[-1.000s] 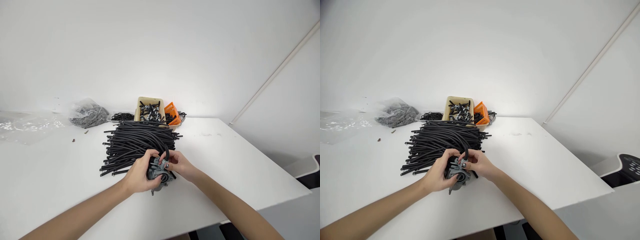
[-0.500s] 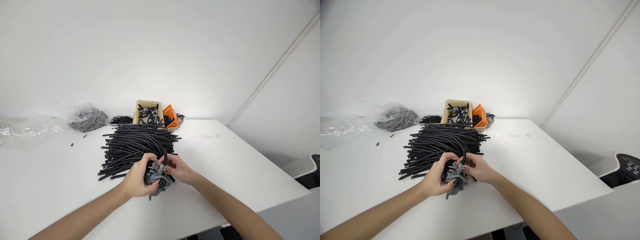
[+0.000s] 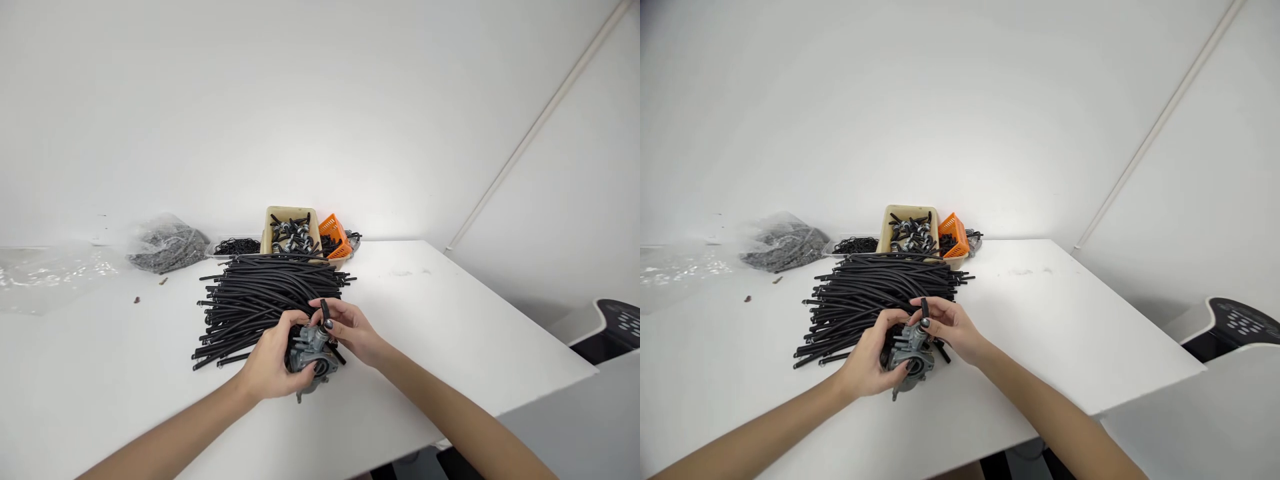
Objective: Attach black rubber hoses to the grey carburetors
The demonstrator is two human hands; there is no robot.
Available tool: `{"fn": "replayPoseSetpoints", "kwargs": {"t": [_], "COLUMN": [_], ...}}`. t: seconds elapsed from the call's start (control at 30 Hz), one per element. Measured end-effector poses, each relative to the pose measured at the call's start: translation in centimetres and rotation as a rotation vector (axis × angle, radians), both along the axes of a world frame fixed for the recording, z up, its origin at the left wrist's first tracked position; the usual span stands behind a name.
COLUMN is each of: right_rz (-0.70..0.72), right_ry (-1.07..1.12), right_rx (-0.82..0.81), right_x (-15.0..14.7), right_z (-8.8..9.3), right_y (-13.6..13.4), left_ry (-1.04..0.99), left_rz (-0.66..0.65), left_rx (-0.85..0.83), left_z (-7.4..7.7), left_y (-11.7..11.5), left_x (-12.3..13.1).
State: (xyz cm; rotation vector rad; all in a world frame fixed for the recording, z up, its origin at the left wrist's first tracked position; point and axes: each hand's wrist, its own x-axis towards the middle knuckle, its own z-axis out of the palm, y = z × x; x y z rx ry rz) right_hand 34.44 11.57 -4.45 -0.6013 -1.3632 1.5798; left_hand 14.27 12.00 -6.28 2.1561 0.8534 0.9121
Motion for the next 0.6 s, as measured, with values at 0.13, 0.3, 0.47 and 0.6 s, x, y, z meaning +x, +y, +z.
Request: {"fn": "replayPoseSetpoints", "kwargs": {"t": [0.13, 0.3, 0.47, 0.6], "right_rz": [0.016, -0.068, -0.543, -0.775], "right_ry": [0.042, 0.039, -0.188, -0.373], "right_rx": [-0.102, -0.113, 0.074, 0.320], "right_x": [0.2, -0.1, -1.8, -3.1], "right_z": [0.1, 0.0, 0.3, 2.1], "right_y": [0.1, 0.7, 0.2, -1.2], "left_ry": [0.002, -0.036, -0.136, -0.228], "left_rz": [-0.006, 0.000, 0.066, 0.075], "left_rx": [-0.004, 0.011, 0.038, 0.035], "left_z": [0.0, -0.5, -0.6, -0.2], "left_y": [0.1, 0.1, 0.2, 0.1], "left_x": [0.1, 0.0, -0.1, -0.3]}}
